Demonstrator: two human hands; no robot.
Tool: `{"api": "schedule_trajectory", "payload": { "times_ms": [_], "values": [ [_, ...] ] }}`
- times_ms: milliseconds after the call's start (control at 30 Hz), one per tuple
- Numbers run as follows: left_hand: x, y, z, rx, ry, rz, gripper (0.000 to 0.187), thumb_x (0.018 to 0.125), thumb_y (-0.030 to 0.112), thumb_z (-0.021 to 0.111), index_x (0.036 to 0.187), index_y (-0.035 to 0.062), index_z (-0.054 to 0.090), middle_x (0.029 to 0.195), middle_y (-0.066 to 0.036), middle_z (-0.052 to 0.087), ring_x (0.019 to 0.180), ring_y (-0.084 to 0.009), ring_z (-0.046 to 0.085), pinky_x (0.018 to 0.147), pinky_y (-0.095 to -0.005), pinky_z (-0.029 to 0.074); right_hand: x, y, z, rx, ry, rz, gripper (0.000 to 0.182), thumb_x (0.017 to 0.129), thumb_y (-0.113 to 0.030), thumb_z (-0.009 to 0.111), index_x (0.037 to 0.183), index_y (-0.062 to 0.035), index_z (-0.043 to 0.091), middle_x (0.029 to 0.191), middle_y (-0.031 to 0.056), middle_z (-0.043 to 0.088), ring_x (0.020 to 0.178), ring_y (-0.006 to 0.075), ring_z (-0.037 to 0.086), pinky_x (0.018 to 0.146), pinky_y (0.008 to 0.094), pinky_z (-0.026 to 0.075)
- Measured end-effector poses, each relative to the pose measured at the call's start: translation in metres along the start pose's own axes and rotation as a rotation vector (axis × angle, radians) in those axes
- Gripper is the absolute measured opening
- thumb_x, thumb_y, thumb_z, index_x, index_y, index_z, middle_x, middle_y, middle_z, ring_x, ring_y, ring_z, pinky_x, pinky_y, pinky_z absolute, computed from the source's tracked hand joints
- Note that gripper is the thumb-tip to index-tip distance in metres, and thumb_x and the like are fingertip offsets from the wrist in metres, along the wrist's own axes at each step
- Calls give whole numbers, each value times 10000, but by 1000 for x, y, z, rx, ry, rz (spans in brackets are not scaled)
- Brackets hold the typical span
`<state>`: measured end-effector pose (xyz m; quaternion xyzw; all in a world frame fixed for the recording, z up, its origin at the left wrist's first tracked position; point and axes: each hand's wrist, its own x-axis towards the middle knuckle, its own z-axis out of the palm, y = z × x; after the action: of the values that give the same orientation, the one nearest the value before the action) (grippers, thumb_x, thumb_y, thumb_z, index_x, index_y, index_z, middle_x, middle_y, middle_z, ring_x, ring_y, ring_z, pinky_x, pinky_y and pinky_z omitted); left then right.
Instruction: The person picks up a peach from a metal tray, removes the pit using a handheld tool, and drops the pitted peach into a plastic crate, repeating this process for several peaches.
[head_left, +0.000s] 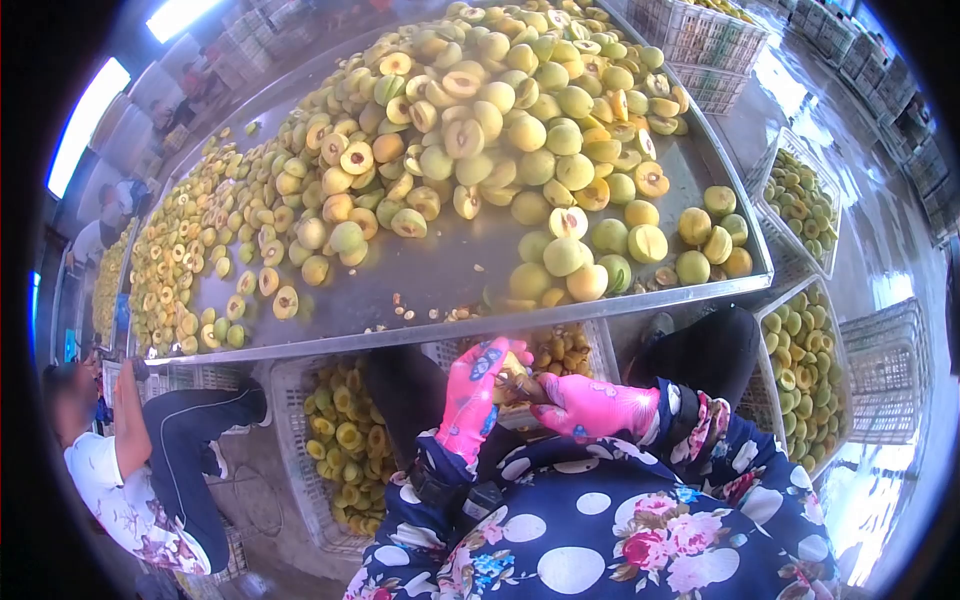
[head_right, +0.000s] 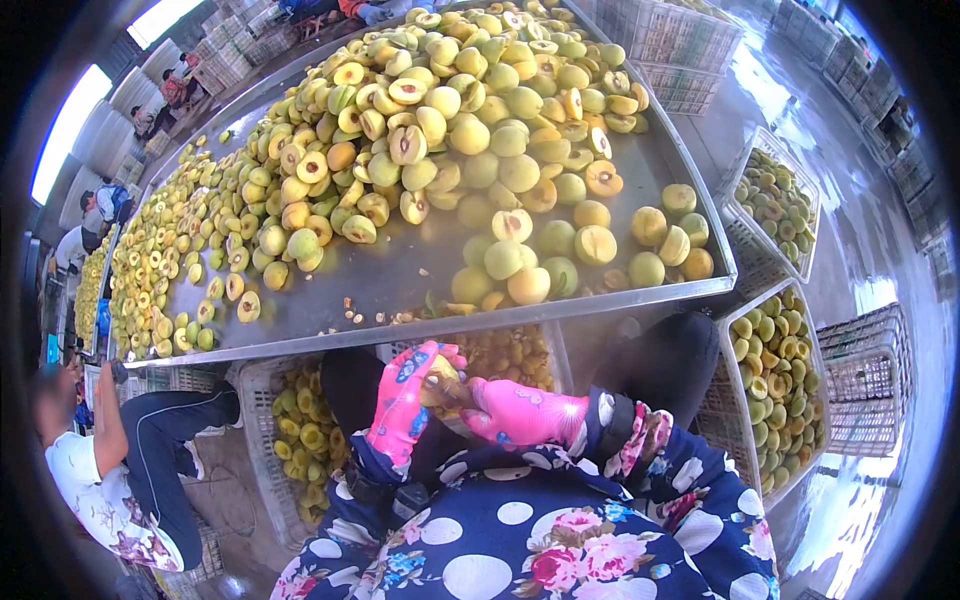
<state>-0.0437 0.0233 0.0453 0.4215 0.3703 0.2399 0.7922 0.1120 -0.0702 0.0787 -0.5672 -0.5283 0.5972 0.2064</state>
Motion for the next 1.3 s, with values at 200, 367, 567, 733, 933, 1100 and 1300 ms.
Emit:
{"api": "schedule_trajectory", "payload": {
  "times_ms": [200, 367, 567, 733, 933, 1100, 1300],
  "values": [
    [6, -8, -11, 79, -36, -84, 288, 930, 233, 510, 1004, -23, 618, 885, -113, 653, 779, -179, 633, 713, -293, 516, 6, 14, 2, -142, -25, -52, 274, 912, -256, 465, 936, 15, 430, 678, 109, 552, 548, 196, 557, 480, 329, 434],
    [2, -5, -8, 53, 6, -29, 286, 917, 222, 534, 978, -44, 617, 878, -124, 655, 784, -181, 634, 712, -295, 521, 5, 6, 5, 309, -166, 151, 277, 907, -264, 468, 959, 7, 440, 689, 84, 554, 546, 135, 553, 454, 294, 432],
    [4, -10, -14, 88, -47, -203, 306, 916, 245, 528, 1001, -38, 608, 914, -135, 651, 790, -187, 635, 714, -302, 521, 10, 14, 7, 20, -169, 80, 250, 906, -284, 466, 956, -39, 454, 639, -3, 481, 482, 90, 478, 432, 241, 405],
    [4, -9, -14, 6, -54, -153, 321, 926, 257, 497, 1022, -34, 594, 915, -136, 642, 800, -206, 629, 718, -321, 517, 7, 12, 4, 351, -208, 179, 264, 909, -311, 463, 878, -50, 477, 586, -24, 451, 448, 65, 448, 403, 214, 378],
    [10, -31, -6, -205, 156, 47, 346, 929, 302, 473, 1058, -1, 579, 925, -123, 630, 783, -207, 606, 674, -331, 514, 9, 16, 7, 803, -290, 92, 304, 919, -350, 471, 750, -97, 460, 539, -39, 419, 390, 54, 381, 337, 191, 311],
    [9, -30, 3, -346, 225, 60, 340, 932, 324, 454, 1058, 32, 577, 962, -113, 617, 781, -199, 588, 623, -344, 513, 16, 24, 18, 997, -316, 94, 351, 925, -347, 462, 671, -106, 436, 515, -38, 401, 372, 60, 364, 339, 192, 298],
    [17, -30, -8, -211, 162, -88, 361, 933, 357, 450, 1061, 41, 568, 954, -103, 616, 729, -208, 592, 583, -327, 505, 17, 26, 16, 836, -274, 28, 328, 922, -336, 467, 705, -90, 466, 514, -40, 394, 370, 59, 365, 341, 196, 299]
  ]
}}
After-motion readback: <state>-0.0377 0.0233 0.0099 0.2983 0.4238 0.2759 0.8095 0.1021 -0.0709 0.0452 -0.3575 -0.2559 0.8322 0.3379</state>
